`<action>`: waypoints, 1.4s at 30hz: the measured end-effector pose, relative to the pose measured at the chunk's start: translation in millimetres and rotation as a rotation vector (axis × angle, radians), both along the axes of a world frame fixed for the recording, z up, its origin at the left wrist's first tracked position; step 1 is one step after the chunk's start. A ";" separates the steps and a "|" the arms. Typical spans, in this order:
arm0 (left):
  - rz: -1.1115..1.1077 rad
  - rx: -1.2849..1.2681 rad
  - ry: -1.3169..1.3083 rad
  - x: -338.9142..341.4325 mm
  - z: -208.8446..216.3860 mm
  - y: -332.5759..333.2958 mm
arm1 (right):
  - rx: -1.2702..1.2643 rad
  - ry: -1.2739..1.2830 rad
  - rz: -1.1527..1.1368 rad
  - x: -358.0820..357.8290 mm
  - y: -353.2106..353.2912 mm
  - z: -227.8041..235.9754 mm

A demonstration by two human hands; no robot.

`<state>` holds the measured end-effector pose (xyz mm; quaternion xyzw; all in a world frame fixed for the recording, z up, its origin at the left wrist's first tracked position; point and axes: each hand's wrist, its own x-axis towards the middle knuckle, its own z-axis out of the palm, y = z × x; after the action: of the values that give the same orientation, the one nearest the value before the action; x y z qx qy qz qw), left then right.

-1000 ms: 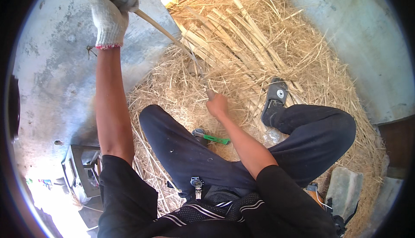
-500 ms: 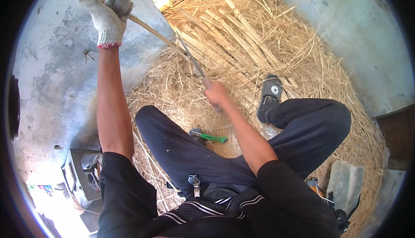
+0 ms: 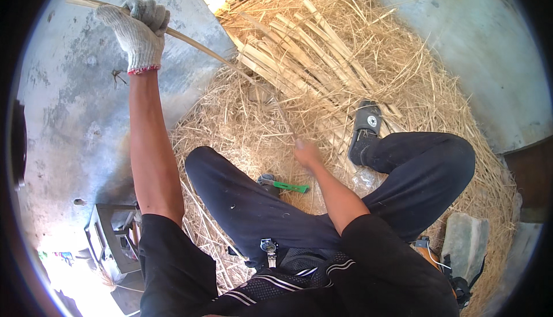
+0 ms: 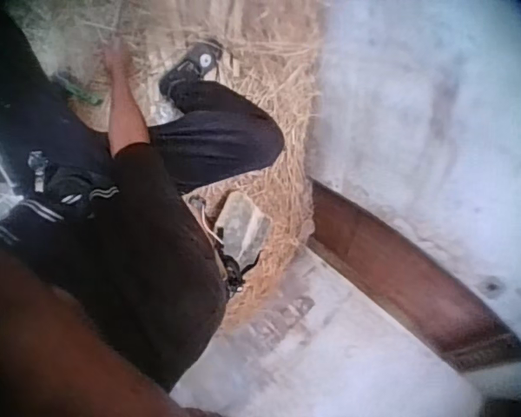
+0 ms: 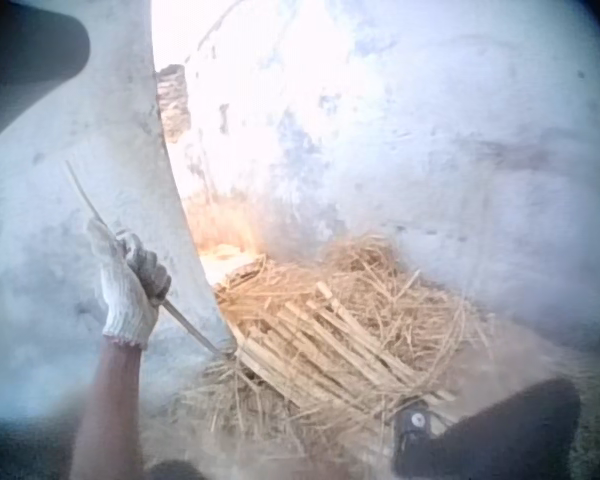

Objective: The person sits on a bed of straw and uses a green-handled knife to shave the surface of a long bamboo stick. They hold the stick with a gloved left hand and scrape it with the knife in their right hand, rotating the stick to smooth different sides. The person occasionally switches to a curved blade to split the bamboo.

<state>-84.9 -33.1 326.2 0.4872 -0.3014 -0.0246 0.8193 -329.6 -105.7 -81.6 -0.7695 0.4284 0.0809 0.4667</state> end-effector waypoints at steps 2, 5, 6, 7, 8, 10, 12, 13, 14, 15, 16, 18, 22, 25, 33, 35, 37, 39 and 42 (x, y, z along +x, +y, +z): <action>-0.030 0.015 -0.035 3.4 -1.3 2.9 | 0.001 -0.099 -0.041 -3.4 7.8 -3.9; -0.053 0.047 -0.055 0.6 -1.4 -1.1 | -0.057 -0.272 -0.054 5.1 17.4 2.2; -0.006 0.033 -0.020 -7.4 -1.2 -8.6 | -0.085 -0.336 -0.047 13.0 21.4 12.7; 0.040 0.020 0.015 -12.0 -2.2 -12.7 | -0.018 -0.347 -0.032 18.7 23.4 23.3; -0.042 0.030 -0.039 3.8 -4.1 -3.4 | 0.048 -0.365 -0.005 27.3 26.9 48.0; -0.004 0.015 -0.006 -2.6 -3.0 -9.7 | 0.105 -0.354 -0.017 42.1 28.5 60.6; -0.022 0.019 -0.013 -4.7 -2.5 -13.7 | 0.085 -0.316 -0.062 53.5 29.0 55.2; -0.057 0.029 -0.035 -1.3 -3.2 -12.1 | 0.043 -0.283 -0.084 53.3 29.5 52.3; -0.088 0.040 -0.061 -1.1 -1.4 -10.8 | 0.002 -0.254 -0.102 55.6 31.1 56.6; -0.036 0.021 -0.030 -2.1 -1.6 -12.7 | -0.038 -0.226 -0.120 57.0 31.7 61.1; 0.016 0.001 0.001 -3.2 -2.3 -15.3 | 0.055 -0.213 -0.108 59.6 25.7 66.1; 0.057 -0.014 0.014 -0.9 -4.5 -7.2 | 0.245 -0.175 -0.063 60.5 15.8 117.7; 0.019 0.021 0.001 3.6 -1.9 -3.3 | -0.146 -0.256 0.082 53.4 28.6 69.0; 0.024 0.029 -0.001 6.8 1.5 -8.2 | 0.346 -0.392 -0.111 56.6 21.1 28.8; 0.159 0.004 0.034 15.8 2.2 -5.7 | 0.407 -0.476 -0.116 71.2 13.5 95.2; 0.099 0.006 0.020 24.3 1.3 0.8 | 0.145 -0.504 -0.108 78.6 17.1 96.5; 0.099 -0.004 0.022 29.1 -3.1 7.2 | 0.004 -0.552 -0.143 74.1 23.6 101.5; 0.075 0.011 0.004 28.1 -3.1 8.6 | -0.228 -0.421 0.008 62.4 26.9 21.2; 0.017 0.000 -0.022 26.4 -5.6 21.1 | -0.191 -0.303 0.023 72.2 20.9 13.9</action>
<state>-58.6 -12.0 320.5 0.4898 -0.3062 -0.0125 0.8162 -257.4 -84.8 -67.8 -0.8186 0.3500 -0.0719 0.4497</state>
